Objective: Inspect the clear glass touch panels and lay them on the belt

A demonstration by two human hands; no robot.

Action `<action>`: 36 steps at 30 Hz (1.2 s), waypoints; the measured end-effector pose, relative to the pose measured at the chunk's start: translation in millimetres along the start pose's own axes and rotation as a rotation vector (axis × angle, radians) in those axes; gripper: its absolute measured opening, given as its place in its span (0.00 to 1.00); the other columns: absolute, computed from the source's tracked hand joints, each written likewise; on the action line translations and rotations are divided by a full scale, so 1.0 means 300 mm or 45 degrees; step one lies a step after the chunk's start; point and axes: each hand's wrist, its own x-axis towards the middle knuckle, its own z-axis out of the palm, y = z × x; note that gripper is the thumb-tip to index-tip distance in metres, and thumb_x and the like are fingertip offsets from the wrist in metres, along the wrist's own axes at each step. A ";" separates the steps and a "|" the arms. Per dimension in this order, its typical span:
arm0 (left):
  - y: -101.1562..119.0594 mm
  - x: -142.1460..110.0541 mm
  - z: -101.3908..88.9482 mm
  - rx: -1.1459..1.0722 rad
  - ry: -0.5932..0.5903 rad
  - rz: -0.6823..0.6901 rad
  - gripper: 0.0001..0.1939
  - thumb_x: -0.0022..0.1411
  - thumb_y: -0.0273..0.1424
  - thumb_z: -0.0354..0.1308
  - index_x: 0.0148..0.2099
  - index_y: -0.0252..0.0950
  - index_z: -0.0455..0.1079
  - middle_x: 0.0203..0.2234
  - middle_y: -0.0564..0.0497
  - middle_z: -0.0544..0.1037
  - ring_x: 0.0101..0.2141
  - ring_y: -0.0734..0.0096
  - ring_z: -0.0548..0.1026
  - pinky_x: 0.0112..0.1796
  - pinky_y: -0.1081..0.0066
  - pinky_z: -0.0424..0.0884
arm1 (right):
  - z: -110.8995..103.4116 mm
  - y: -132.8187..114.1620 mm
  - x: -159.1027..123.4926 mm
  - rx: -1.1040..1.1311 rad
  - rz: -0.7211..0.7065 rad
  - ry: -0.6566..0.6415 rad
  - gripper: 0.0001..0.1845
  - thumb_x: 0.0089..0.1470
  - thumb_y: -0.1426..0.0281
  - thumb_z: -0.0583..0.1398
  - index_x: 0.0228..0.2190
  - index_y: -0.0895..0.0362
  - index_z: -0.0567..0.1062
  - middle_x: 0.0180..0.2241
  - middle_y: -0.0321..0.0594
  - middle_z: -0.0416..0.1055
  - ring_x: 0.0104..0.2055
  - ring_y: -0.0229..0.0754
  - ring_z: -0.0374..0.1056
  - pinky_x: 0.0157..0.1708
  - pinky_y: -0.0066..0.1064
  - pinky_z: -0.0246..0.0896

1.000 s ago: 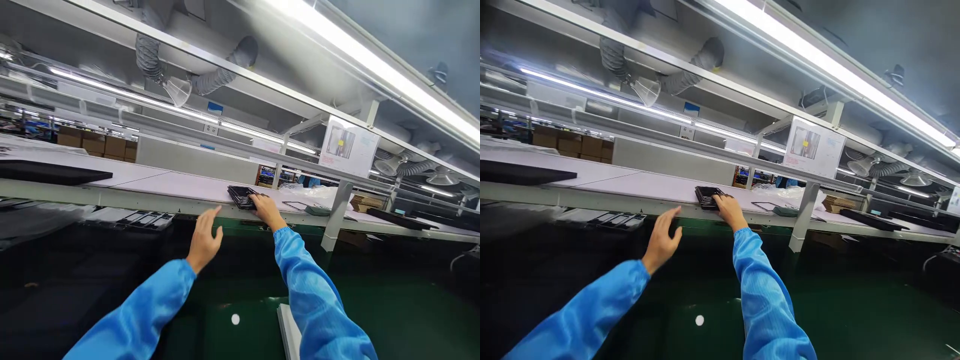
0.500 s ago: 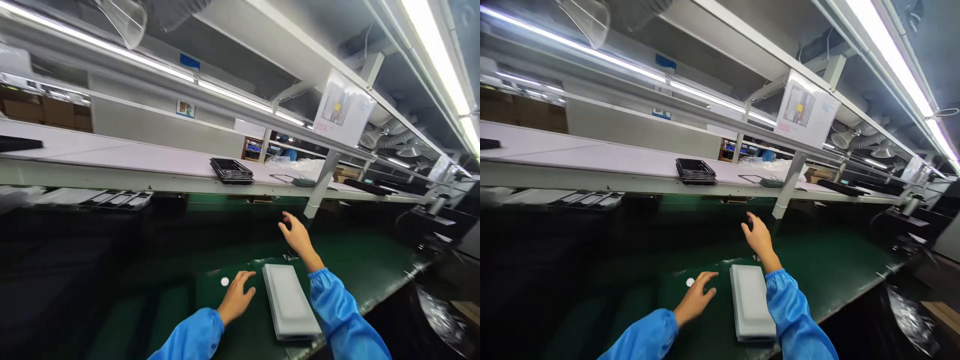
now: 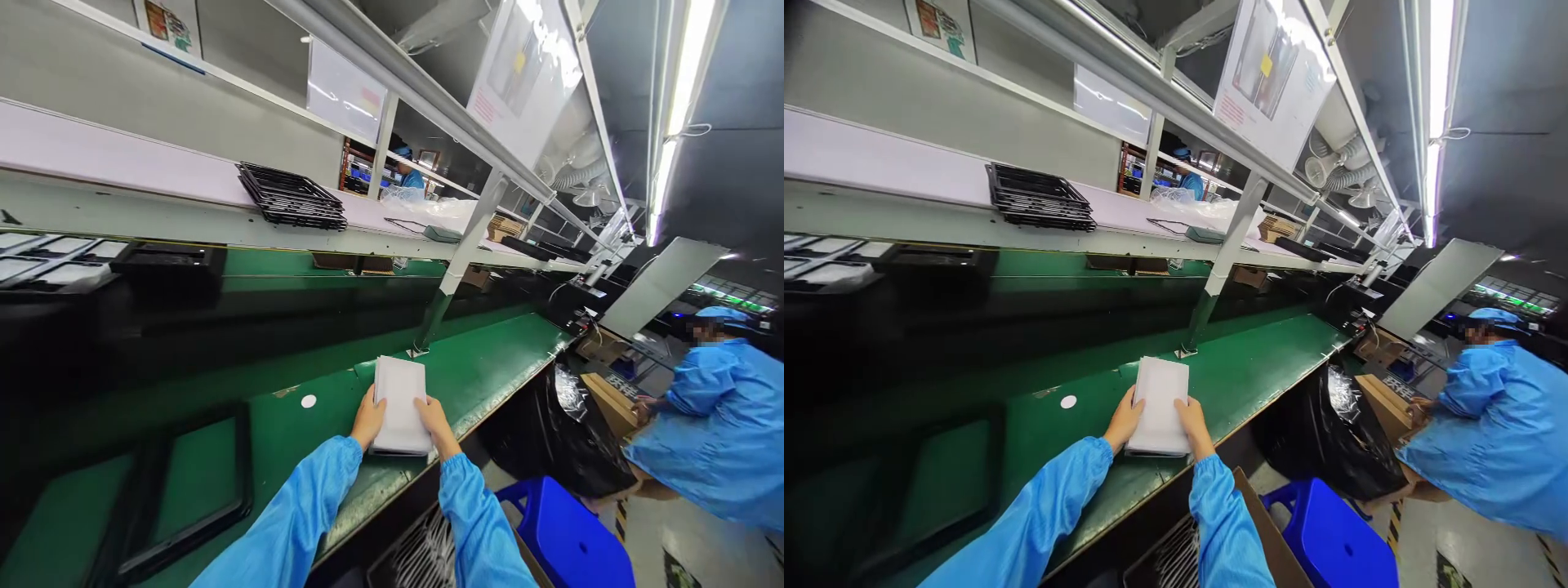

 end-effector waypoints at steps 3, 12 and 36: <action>0.024 -0.019 -0.087 -0.022 0.135 0.101 0.29 0.63 0.30 0.65 0.66 0.36 0.69 0.65 0.37 0.71 0.63 0.48 0.72 0.65 0.47 0.65 | 0.073 -0.012 -0.038 0.135 -0.158 0.050 0.24 0.66 0.58 0.62 0.57 0.58 0.74 0.54 0.49 0.77 0.51 0.51 0.77 0.50 0.46 0.76; 0.192 -0.251 -0.367 -0.084 0.088 0.447 0.45 0.60 0.46 0.68 0.75 0.41 0.58 0.73 0.41 0.63 0.72 0.44 0.59 0.70 0.53 0.58 | 0.267 -0.033 -0.276 0.414 -0.598 -0.017 0.47 0.63 0.45 0.54 0.72 0.57 0.51 0.55 0.55 0.75 0.59 0.55 0.73 0.59 0.50 0.70; 0.339 -0.140 -0.369 -0.193 0.311 0.283 0.22 0.53 0.45 0.72 0.45 0.38 0.75 0.33 0.51 0.80 0.32 0.65 0.74 0.34 0.71 0.66 | 0.036 -0.441 -0.179 0.110 -0.604 -0.154 0.17 0.60 0.61 0.59 0.43 0.55 0.82 0.44 0.43 0.83 0.47 0.49 0.76 0.49 0.36 0.68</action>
